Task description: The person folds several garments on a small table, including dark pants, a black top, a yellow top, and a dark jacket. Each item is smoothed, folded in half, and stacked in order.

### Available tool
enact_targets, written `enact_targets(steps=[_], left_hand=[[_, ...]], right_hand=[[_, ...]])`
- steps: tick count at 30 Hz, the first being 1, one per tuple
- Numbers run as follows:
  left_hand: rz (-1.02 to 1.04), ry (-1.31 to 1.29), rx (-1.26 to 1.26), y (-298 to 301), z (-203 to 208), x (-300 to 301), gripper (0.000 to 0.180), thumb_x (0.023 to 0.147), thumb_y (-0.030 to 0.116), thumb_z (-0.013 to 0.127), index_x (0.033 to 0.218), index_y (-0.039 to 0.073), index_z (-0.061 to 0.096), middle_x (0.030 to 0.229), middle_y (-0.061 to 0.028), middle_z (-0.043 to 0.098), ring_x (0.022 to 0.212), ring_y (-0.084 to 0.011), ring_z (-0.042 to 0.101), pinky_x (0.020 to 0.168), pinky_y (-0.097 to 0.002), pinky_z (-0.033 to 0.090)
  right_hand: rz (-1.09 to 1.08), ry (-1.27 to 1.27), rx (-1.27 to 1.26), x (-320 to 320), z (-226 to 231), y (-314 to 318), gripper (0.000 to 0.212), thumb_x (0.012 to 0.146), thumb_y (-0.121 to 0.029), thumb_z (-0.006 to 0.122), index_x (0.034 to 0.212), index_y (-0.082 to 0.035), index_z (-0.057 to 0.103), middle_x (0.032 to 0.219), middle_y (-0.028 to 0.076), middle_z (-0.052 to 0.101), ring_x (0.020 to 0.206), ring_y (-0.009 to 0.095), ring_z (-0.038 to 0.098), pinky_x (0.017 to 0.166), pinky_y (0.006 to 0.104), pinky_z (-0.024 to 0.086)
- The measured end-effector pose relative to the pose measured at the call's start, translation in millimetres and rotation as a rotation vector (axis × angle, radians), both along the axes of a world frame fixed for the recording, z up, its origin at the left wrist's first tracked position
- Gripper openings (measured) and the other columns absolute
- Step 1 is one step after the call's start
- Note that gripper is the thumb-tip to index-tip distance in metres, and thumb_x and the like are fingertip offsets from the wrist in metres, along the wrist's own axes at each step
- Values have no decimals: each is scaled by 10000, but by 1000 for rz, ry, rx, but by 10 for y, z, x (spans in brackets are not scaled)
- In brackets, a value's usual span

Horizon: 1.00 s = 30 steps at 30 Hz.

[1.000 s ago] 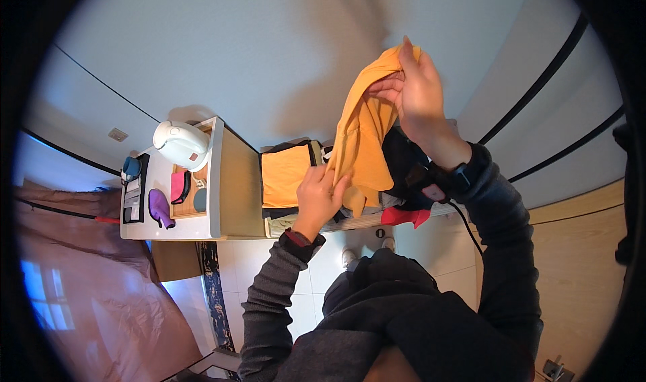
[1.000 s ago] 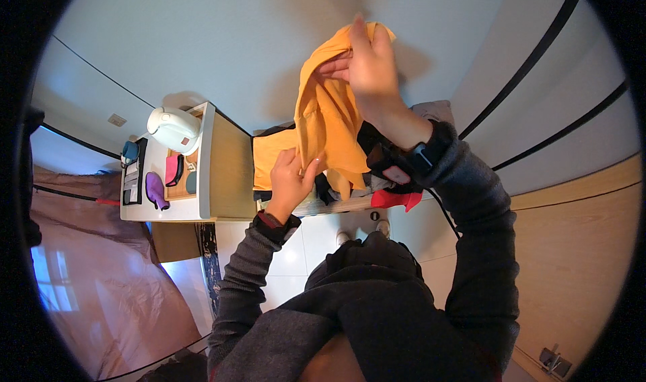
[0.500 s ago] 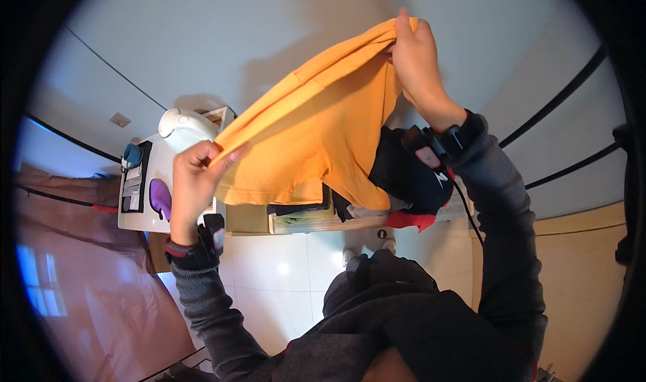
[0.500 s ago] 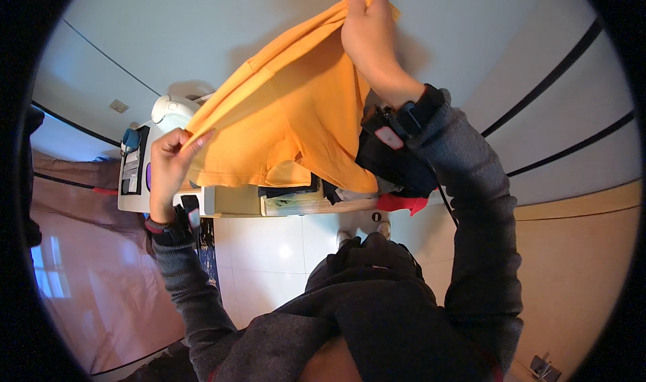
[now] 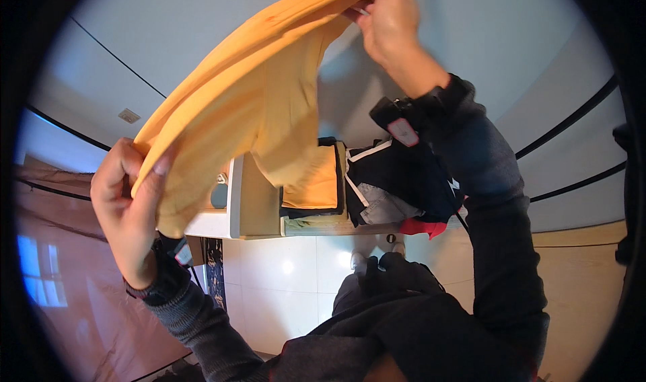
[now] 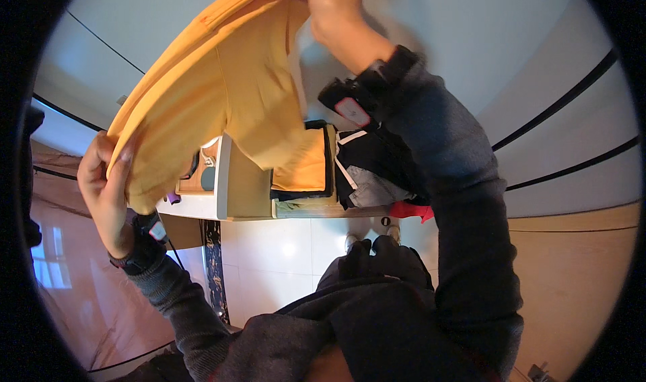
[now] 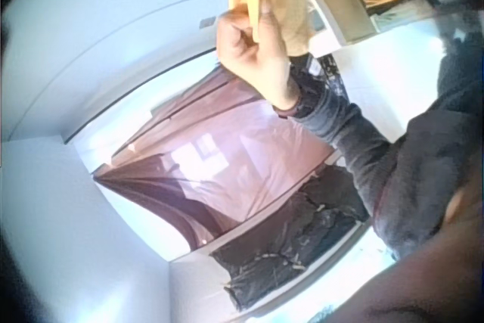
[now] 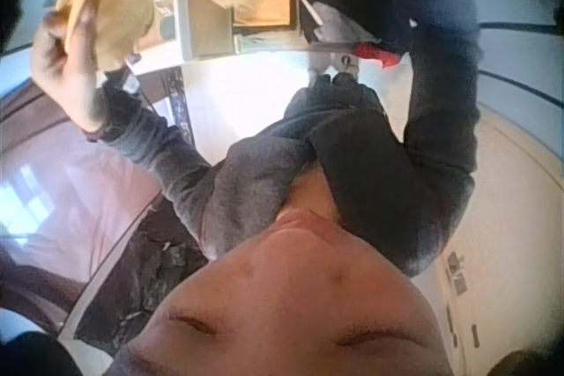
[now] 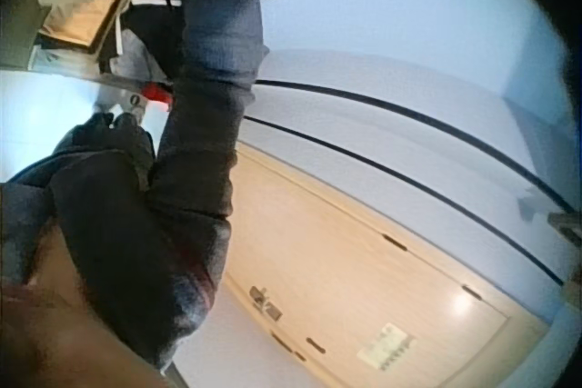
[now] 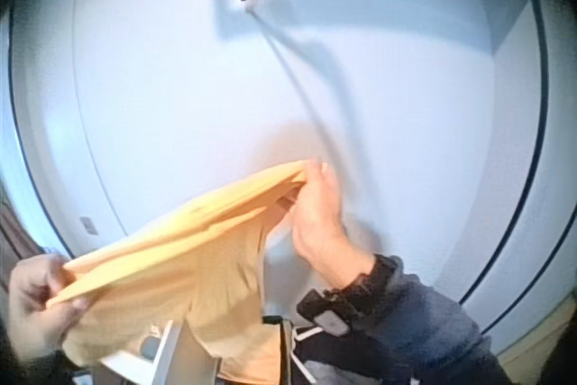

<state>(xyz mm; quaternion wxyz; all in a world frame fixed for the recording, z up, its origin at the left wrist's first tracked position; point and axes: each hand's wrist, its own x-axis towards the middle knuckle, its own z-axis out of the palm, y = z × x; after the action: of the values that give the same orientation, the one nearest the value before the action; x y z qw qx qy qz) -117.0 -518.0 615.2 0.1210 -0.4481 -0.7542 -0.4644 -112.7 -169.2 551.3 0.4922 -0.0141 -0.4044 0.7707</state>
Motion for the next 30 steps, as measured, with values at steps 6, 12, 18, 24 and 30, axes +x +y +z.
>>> enact_targets(steps=[6,12,18,24,30], left_hand=[[-424,223,-220,658,-318,683,204,738,24,707,711,30,505,690,-71,511,557,-217,485,495,-334,368],[-704,-136,-392,1912,-2131,1758,159,759,53,629,886,7,544,868,-150,560,753,-365,588,648,-434,499],[-789,-485,-605,3041,-4163,2723,272,740,16,574,1003,11,508,954,-186,519,826,-406,583,681,-476,498],[-800,-579,-757,3395,-4958,3368,382,756,20,585,1113,36,451,1026,-168,515,869,-399,603,690,-483,508],[-812,-731,-758,3641,-5279,3724,488,758,59,641,1200,64,434,1058,-167,511,944,-400,598,768,-478,512]], right_hand=[[52,-82,-58,902,-475,722,301,1033,-302,417,1088,-25,523,1034,101,622,891,194,626,791,320,506],[0,-723,132,2183,-1874,1835,263,1021,-328,475,1083,-87,560,929,-8,558,849,90,528,745,250,434],[-89,-1167,254,3103,-3714,2574,282,1028,-330,471,983,-61,542,783,-14,482,732,82,441,679,244,388],[-318,-1324,426,3783,-4481,2807,270,1030,-314,463,1091,-62,538,836,67,556,775,133,495,727,285,426],[-453,-1523,374,4106,-4751,2970,368,1024,-310,472,1237,-12,499,1059,133,625,893,189,579,790,322,469]])
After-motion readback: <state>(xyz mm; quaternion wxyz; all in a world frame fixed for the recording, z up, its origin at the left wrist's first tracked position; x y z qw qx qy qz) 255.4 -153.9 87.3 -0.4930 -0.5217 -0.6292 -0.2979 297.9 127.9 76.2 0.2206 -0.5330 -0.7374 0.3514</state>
